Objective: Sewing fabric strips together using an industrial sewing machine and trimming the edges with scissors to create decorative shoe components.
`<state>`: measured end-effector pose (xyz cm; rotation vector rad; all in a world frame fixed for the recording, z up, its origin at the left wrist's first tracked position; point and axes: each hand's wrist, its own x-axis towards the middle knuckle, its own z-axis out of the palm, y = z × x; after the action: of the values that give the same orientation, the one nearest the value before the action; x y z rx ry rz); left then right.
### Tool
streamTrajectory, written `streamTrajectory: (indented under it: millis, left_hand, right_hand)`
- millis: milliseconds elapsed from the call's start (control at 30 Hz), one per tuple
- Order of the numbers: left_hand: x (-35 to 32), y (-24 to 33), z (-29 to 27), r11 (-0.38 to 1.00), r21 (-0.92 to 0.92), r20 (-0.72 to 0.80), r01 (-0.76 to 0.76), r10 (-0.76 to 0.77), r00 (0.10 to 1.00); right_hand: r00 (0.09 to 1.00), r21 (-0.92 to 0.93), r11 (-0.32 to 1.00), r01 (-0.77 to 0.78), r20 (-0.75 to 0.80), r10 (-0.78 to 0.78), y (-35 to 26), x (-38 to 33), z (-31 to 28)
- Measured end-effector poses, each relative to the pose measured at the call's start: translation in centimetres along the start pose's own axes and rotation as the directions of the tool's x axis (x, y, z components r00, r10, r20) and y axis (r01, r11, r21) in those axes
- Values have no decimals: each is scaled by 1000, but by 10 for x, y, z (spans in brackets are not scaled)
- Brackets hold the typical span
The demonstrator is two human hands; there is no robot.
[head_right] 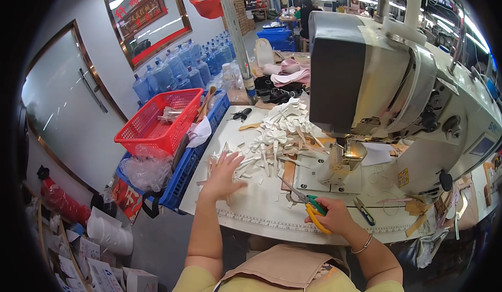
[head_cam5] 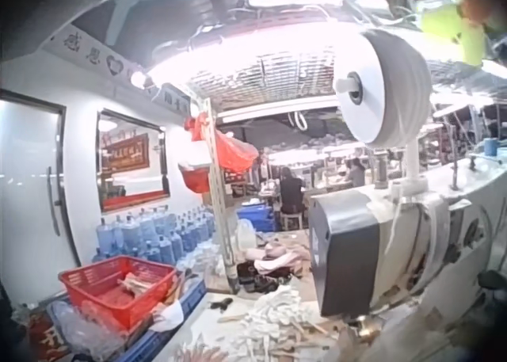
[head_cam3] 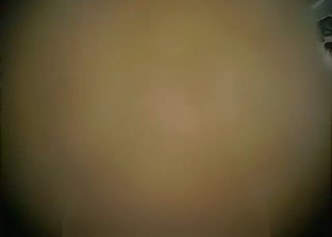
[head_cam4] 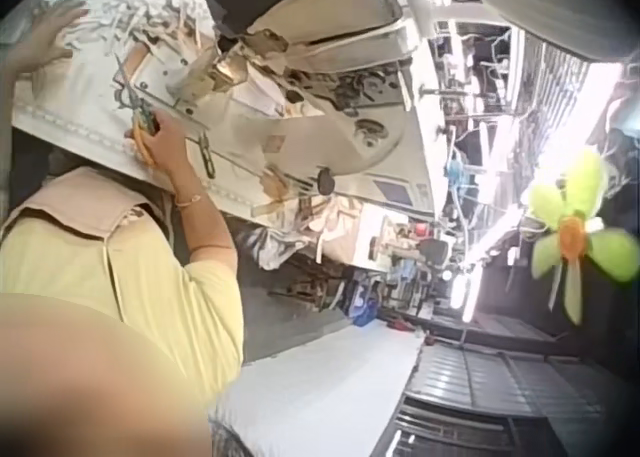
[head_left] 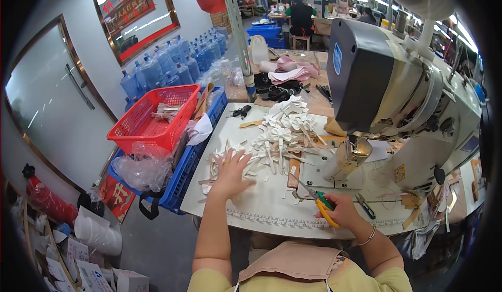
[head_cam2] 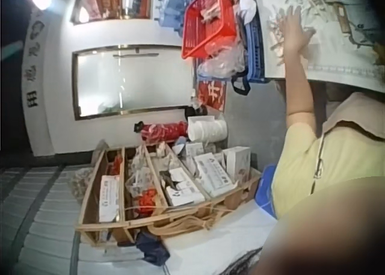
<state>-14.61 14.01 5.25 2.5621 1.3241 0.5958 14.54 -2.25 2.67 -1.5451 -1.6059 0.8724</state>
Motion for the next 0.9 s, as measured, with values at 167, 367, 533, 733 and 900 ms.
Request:
streamTrajectory:
  millis: [167, 367, 533, 733, 900]
  left_hand:
    - [103, 5, 59, 943, -199, -263, -268, 212, 941]
    - [112, 27, 50, 993, 118, -83, 8, 1, 997]
    - [48, 26, 17, 639, -751, 3, 166, -248, 969]
    - [-45, 68, 47, -4, -980, 192, 200, -305, 933]
    - [-76, 73, 76, -413, -908, 131, 70, -122, 984]
  right_hand:
    - [999, -20, 999, 42, -31, -42, -10, -6, 10]
    - [993, -167, 982, 89, -61, -100, -6, -11, 10]
    - [970, 14, 997, 74, -233, -69, -10, 13, 27]
    - [973, 713, 688, -131, -39, 226, -49, 61, 48]
    - [967, 811, 537, -234, 138, 213, -49, 74, 62]
